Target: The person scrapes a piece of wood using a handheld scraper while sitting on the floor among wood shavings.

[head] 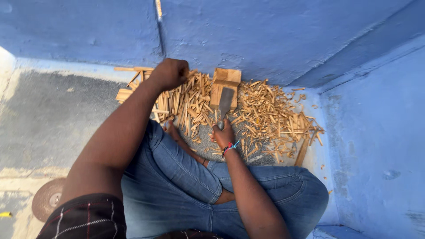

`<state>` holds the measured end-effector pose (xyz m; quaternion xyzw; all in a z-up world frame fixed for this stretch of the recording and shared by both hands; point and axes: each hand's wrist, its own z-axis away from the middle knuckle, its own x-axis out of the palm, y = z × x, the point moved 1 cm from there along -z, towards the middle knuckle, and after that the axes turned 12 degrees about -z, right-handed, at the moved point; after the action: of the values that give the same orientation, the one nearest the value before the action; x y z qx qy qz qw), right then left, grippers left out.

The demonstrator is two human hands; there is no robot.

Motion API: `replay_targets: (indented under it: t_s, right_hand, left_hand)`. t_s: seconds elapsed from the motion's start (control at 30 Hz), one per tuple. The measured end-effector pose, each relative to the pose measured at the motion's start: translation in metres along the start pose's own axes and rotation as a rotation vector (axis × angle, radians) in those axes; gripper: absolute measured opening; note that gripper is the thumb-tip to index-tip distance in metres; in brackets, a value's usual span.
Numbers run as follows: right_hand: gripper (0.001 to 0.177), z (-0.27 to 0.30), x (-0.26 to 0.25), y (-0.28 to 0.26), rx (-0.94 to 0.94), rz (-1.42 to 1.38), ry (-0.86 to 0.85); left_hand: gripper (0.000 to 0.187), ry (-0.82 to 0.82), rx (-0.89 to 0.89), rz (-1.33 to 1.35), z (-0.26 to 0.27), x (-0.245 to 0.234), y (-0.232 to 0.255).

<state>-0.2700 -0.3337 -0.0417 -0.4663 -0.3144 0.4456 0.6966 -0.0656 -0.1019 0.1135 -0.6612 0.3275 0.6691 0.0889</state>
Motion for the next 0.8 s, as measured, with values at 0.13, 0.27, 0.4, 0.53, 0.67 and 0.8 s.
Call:
replay_targets:
  t_s: [0.13,0.27,0.4,0.53,0.67,0.8]
  right_hand:
    - [0.037,-0.001,-0.005,0.007,-0.034,-0.061,-0.032]
    - [0.033,0.0,-0.004,0.003,-0.137,0.083,-0.043]
    - [0.04,0.004,-0.002,-0.003,-0.07,0.106,-0.005]
    - [0.032,0.01,0.004,-0.011,-0.055,-0.013,-0.048]
    - [0.034,0.018,0.002,-0.024,-0.014,0.045,-0.025]
    - [0.029,0.021,0.006,-0.03,-0.011,0.054,-0.024]
  left_hand:
    - [0.013,0.097,0.191,0.234,0.005,-0.015,0.038]
    - [0.026,0.111,0.239,0.363,0.009,-0.013,0.054]
    - [0.058,-0.116,0.048,0.795,0.005,0.005,0.07]
    - [0.076,-0.279,-0.192,1.173,0.002,0.01,0.084]
    - [0.078,-0.397,-0.311,1.343,0.002,0.007,0.09]
    - [0.073,-0.464,-0.326,1.424,0.004,0.008,0.088]
